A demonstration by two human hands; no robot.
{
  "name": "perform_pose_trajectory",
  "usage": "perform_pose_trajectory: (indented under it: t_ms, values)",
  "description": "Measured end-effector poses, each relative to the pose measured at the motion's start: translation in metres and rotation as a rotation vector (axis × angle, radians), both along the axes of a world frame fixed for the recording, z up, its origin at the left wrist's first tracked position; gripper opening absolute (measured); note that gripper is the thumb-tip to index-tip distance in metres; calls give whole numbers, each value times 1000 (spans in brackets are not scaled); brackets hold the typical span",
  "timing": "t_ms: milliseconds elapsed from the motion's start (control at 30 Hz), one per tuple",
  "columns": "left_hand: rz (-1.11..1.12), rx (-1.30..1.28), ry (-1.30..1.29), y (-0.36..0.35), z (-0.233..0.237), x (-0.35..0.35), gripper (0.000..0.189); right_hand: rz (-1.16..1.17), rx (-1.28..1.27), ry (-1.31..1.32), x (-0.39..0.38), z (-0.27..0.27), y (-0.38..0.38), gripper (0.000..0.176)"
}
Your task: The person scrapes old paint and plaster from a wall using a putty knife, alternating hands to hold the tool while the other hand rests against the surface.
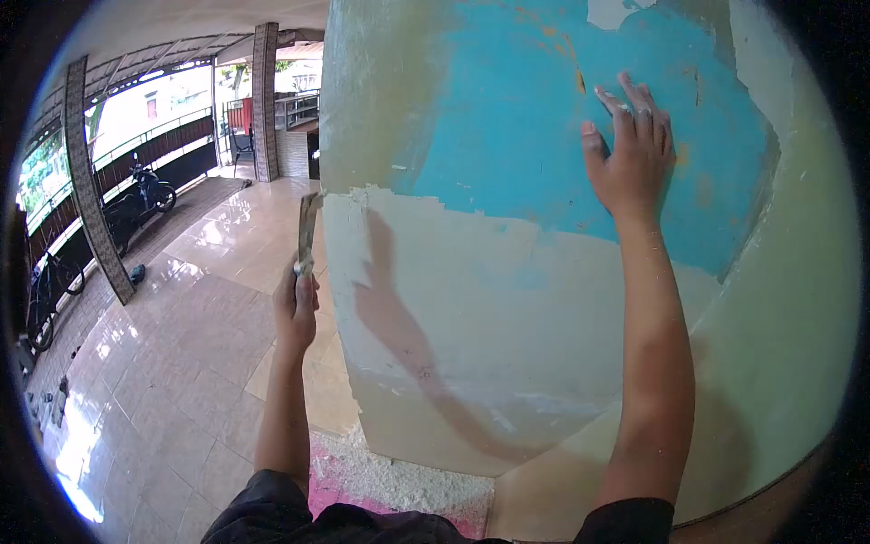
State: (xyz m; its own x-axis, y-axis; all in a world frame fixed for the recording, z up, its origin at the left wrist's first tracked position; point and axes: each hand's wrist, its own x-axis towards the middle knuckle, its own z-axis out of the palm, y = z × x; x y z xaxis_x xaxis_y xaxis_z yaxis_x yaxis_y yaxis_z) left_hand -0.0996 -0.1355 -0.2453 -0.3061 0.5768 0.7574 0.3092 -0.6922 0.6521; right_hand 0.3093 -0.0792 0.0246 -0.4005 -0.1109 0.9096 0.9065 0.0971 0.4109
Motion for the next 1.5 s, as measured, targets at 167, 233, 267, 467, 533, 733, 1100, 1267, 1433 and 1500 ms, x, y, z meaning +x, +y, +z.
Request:
perform_pose_trajectory:
  t_ms: [167, 233, 267, 467, 533, 733, 1100, 1267, 1433, 1500]
  values:
    - [-73, -92, -57, -2, 11, 2, 43, 45, -9, -2, 0, -1, 0, 39]
    - [-130, -75, -51, -9, 16, 10, 42, 29, 1, 0, 0, -1, -1, 39]
    - [-210, -64, -12, -15, 19, 14, 41, 19, 10, -4, -1, -2, 0, 39]
    - [-160, -106, 345, -20, 66, 37, 35, 30, 9, -1, -3, -2, -3, 39]
    - [-141, 41, 422, -22, 85, 47, 34, 12, 17, 8, -3, 0, -3, 39]
    - [227, -18, 658, -9, 124, 55, 45, 21, 2, 12, -3, -4, -2, 40]
    - [436, 115, 593, 5, 117, 60, 50, 39, 2, 27, -4, -4, -3, 41]
    - [437, 218, 626, 8, 116, 54, 50, 43, 10, 21, -5, -3, -3, 41]
    - [471, 251, 845, 13, 118, 62, 55, 43, 19, 20, -5, -4, -3, 41]
    - [488, 244, 816, 19, 128, 59, 55, 39, 20, 28, -6, -3, -4, 41]
